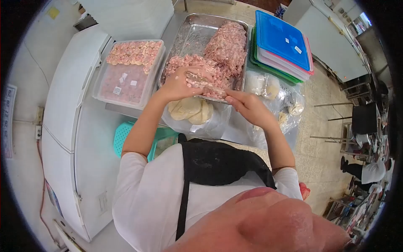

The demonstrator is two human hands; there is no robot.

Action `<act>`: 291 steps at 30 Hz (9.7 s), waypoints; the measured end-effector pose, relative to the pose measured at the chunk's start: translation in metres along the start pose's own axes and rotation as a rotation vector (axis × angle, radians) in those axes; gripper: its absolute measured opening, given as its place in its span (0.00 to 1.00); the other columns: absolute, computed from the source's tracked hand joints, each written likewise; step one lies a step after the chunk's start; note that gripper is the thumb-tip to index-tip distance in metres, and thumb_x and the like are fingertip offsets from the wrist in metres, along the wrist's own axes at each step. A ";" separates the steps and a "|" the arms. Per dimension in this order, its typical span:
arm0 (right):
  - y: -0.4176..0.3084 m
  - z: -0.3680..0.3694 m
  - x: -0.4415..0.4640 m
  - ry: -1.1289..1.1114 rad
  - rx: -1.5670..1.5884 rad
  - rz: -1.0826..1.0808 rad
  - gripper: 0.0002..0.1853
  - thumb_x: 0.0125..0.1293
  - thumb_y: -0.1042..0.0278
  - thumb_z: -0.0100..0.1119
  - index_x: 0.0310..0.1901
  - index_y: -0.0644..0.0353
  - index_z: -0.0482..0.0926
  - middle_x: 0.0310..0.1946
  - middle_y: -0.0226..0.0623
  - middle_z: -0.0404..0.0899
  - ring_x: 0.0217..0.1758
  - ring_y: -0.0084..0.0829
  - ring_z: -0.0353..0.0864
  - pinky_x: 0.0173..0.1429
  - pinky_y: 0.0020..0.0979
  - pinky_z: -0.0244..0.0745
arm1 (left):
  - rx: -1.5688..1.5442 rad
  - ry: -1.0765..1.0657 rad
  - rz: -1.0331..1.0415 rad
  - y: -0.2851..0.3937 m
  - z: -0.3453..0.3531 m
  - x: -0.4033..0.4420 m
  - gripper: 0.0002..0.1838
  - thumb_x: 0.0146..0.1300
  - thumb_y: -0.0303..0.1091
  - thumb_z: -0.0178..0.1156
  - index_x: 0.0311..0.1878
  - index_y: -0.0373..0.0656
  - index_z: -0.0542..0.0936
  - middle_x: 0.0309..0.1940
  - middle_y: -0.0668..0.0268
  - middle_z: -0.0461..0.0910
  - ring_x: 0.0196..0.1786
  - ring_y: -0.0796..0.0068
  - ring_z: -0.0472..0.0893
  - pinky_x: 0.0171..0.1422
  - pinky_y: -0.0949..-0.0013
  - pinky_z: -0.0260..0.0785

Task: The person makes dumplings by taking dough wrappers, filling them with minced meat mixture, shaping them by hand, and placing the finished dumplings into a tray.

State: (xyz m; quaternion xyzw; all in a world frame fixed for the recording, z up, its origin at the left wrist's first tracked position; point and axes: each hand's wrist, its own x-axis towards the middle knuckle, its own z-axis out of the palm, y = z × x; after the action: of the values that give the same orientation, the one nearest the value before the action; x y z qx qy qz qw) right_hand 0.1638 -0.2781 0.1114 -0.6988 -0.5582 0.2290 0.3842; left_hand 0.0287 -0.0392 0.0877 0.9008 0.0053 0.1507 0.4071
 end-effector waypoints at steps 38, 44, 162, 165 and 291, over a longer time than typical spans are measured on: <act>-0.070 0.089 0.062 0.184 -0.541 -0.070 0.15 0.66 0.59 0.56 0.50 0.55 0.80 0.36 0.45 0.81 0.39 0.48 0.81 0.40 0.43 0.75 | 0.044 -0.014 -0.168 -0.059 -0.083 -0.078 0.26 0.49 0.45 0.72 0.48 0.41 0.79 0.46 0.58 0.81 0.50 0.59 0.79 0.58 0.64 0.68; -0.097 0.103 0.086 0.226 -0.327 0.045 0.16 0.67 0.59 0.55 0.53 0.56 0.78 0.39 0.47 0.81 0.41 0.48 0.81 0.44 0.40 0.75 | -0.113 0.090 -0.058 -0.073 -0.120 -0.116 0.22 0.50 0.41 0.73 0.47 0.43 0.80 0.41 0.64 0.81 0.48 0.69 0.78 0.57 0.67 0.68; 0.011 0.027 0.047 0.169 -0.079 0.129 0.16 0.72 0.59 0.49 0.47 0.63 0.78 0.27 0.37 0.75 0.30 0.31 0.75 0.35 0.33 0.70 | -1.497 0.452 -0.277 -0.047 0.008 -0.004 0.27 0.61 0.41 0.61 0.60 0.40 0.68 0.44 0.53 0.78 0.50 0.56 0.78 0.57 0.51 0.70; 0.025 0.015 0.039 0.003 0.244 0.304 0.17 0.74 0.58 0.48 0.49 0.65 0.77 0.23 0.28 0.67 0.28 0.20 0.64 0.33 0.26 0.64 | -0.751 0.310 -0.234 -0.023 0.006 -0.009 0.30 0.55 0.31 0.67 0.61 0.45 0.70 0.47 0.58 0.79 0.52 0.62 0.79 0.59 0.58 0.70; 0.052 0.070 0.053 0.347 -0.260 -0.063 0.17 0.69 0.65 0.53 0.57 0.61 0.75 0.37 0.46 0.76 0.39 0.42 0.79 0.45 0.35 0.73 | -1.901 0.485 -0.349 -0.036 0.037 -0.010 0.33 0.70 0.55 0.39 0.63 0.32 0.65 0.63 0.48 0.68 0.67 0.48 0.66 0.72 0.43 0.53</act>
State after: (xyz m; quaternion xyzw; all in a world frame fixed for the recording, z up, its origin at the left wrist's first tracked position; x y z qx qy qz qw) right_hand 0.1568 -0.2123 0.0340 -0.7535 -0.5303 0.0193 0.3882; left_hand 0.0333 -0.0433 0.0357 0.1317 0.0980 0.2104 0.9637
